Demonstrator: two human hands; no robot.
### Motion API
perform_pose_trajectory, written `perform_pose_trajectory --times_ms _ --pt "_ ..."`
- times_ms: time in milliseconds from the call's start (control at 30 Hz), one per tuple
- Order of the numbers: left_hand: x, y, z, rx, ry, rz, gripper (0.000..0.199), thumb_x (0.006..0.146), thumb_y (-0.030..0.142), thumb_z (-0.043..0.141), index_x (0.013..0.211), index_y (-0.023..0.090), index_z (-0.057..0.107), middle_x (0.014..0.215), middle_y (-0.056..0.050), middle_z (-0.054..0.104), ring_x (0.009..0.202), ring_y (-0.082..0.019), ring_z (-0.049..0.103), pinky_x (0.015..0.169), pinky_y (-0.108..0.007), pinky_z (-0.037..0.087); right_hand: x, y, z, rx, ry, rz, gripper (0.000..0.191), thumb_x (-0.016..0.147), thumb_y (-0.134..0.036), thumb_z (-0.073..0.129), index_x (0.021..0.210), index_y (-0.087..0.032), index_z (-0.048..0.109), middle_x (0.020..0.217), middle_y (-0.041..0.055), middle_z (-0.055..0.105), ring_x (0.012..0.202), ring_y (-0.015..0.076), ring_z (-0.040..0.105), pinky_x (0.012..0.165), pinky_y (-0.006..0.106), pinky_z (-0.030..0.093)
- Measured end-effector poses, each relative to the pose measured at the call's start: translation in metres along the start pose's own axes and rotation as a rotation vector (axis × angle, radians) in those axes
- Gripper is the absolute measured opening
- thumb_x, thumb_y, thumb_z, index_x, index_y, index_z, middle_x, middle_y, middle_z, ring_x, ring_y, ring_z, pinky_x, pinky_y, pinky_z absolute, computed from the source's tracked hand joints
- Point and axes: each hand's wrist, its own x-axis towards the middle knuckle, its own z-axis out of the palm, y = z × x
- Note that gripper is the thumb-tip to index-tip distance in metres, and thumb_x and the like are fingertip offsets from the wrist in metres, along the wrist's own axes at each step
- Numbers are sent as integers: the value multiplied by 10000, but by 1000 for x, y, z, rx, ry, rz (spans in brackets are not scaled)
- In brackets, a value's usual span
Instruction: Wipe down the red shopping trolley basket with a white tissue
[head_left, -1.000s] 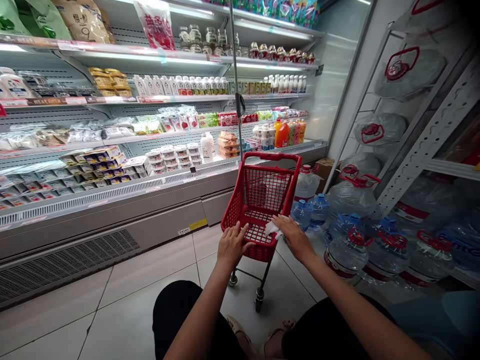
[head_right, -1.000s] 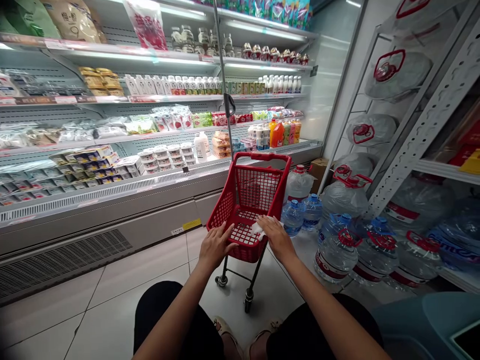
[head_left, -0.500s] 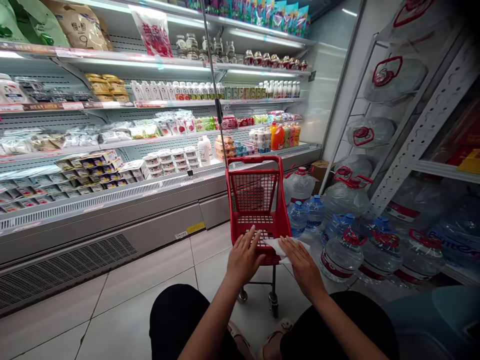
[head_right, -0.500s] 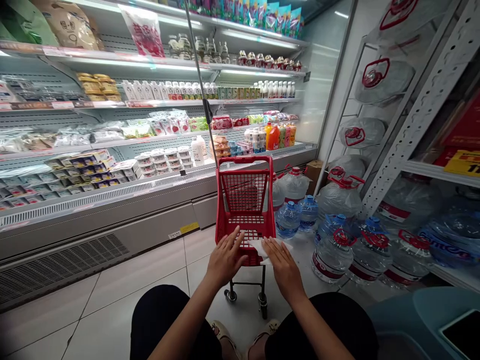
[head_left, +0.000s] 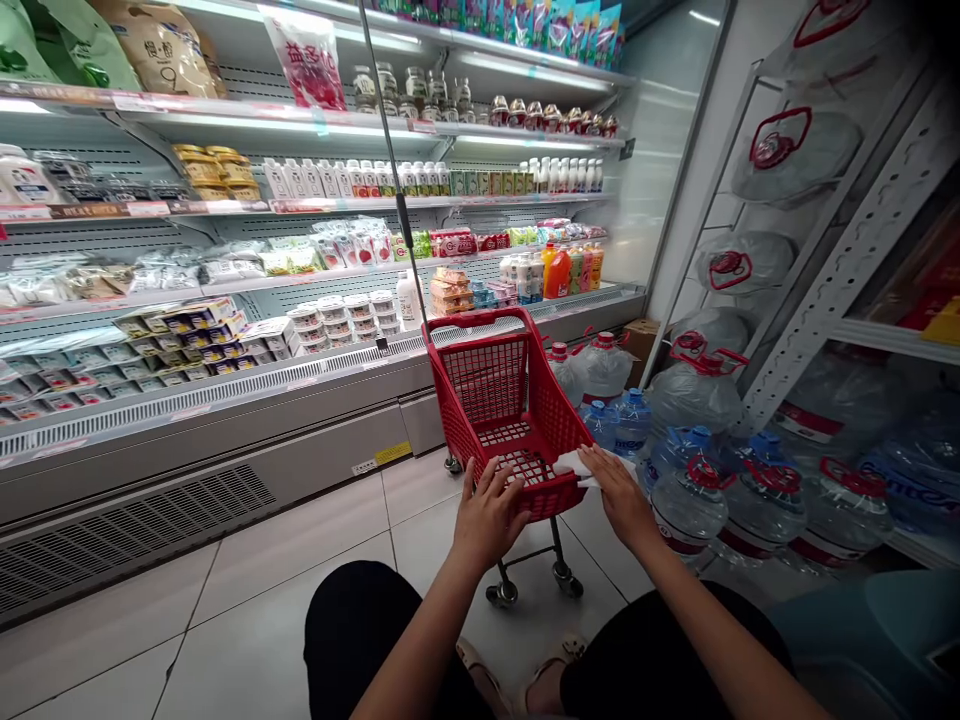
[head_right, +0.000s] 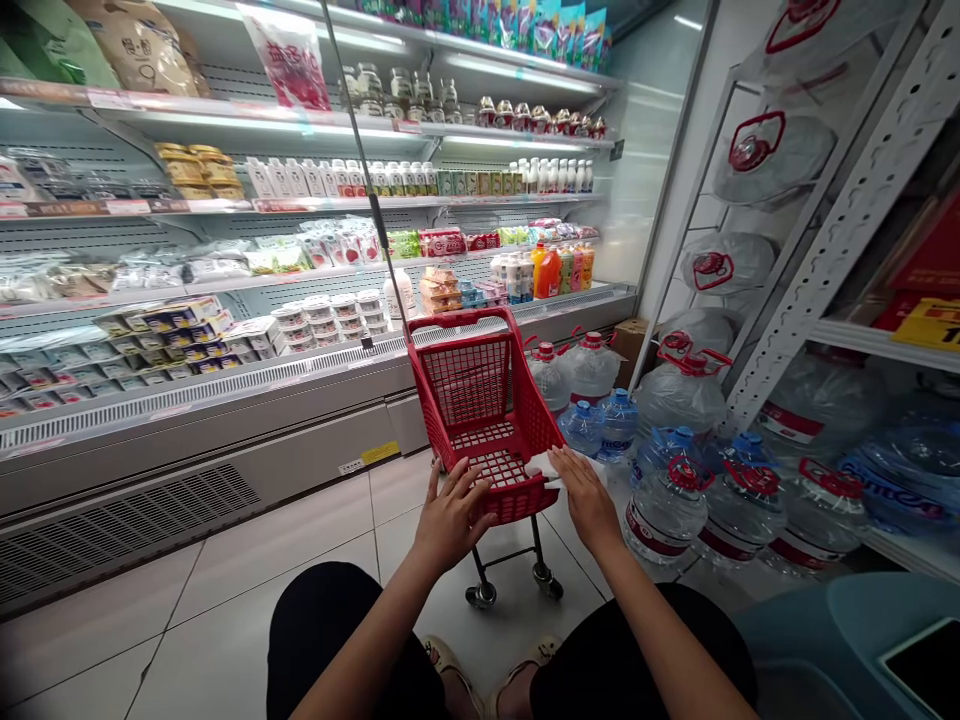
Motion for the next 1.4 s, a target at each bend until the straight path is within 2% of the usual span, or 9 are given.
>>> perform_pose_trajectory --times_ms 133,300,467,667,833,933,1033,1200,1400 --pt "-6 7 -3 14 0 67 536 1015 526 539 1509 319 506 1625 -15 455 1533 -295 351 1301 -607 142 1 8 1 63 -10 41 759 939 -28 231 1635 -322 300 1614 30 468 1540 199 337 1252 540 336" --pt "2 -2 -17 77 -76 277 697 1021 506 560 1638 358 271 1725 18 240 1588 -242 224 1305 -491 185 5 20 -2 154 -32 75 715 952 -64 251 1606 -325 377 1598 19 490 1536 195 346 1256 519 339" --pt "15 -12 -19 137 -36 195 906 894 694 647 1645 406 227 1736 1 202 1557 -340 278 1271 -570 226 5 15 -5 174 -3 101 700 955 -65 271 1594 -318 402 1577 30 517 1527 206 364 1253 539 341" --pt "10 15 -2 134 19 111 1003 838 697 713 1649 425 190 1733 -22 209 1422 -339 461 1239 -587 288 -22 -57 -5 72 33 71 801 910 -7 275 1646 -323 258 1614 27 467 1525 203 368 1258 545 337" --pt "16 47 8 162 81 16 834 970 374 646 1656 410 174 1734 6 194 1491 -327 384 1246 -566 278 -41 -114 -6 -16 54 -13 879 854 38 267 1669 -270 150 1629 45 441 1515 197 385 1234 473 397" --pt "21 47 5 134 57 39 825 979 389 615 1667 361 160 1738 0 174 1540 -299 318 1260 -521 278 -42 -104 -12 -85 50 -56 871 863 43 276 1669 -266 157 1610 40 469 1501 196 410 1232 448 402" --pt "24 21 -8 105 38 89 850 960 588 600 1665 320 208 1739 -13 181 1572 -273 260 1271 -453 281 -39 -69 -22 -137 25 -69 845 890 41 274 1668 -272 166 1590 43 498 1482 195 441 1234 459 396" --pt "23 -27 -23 220 136 -114 707 964 625 565 1605 407 363 1714 19 266 1577 -390 201 1271 -668 80 -33 -28 -28 -183 27 28 840 893 41 254 1667 -275 177 1590 48 498 1464 193 468 1210 466 426" --pt "28 -4 -10 224 115 -119 776 946 656 550 1629 381 307 1697 -11 316 1548 -415 252 1225 -751 -70 -9 -47 -15 -288 48 81 739 926 -13 347 1640 -197 300 1458 113 629 1355 252 590 1124 454 509"
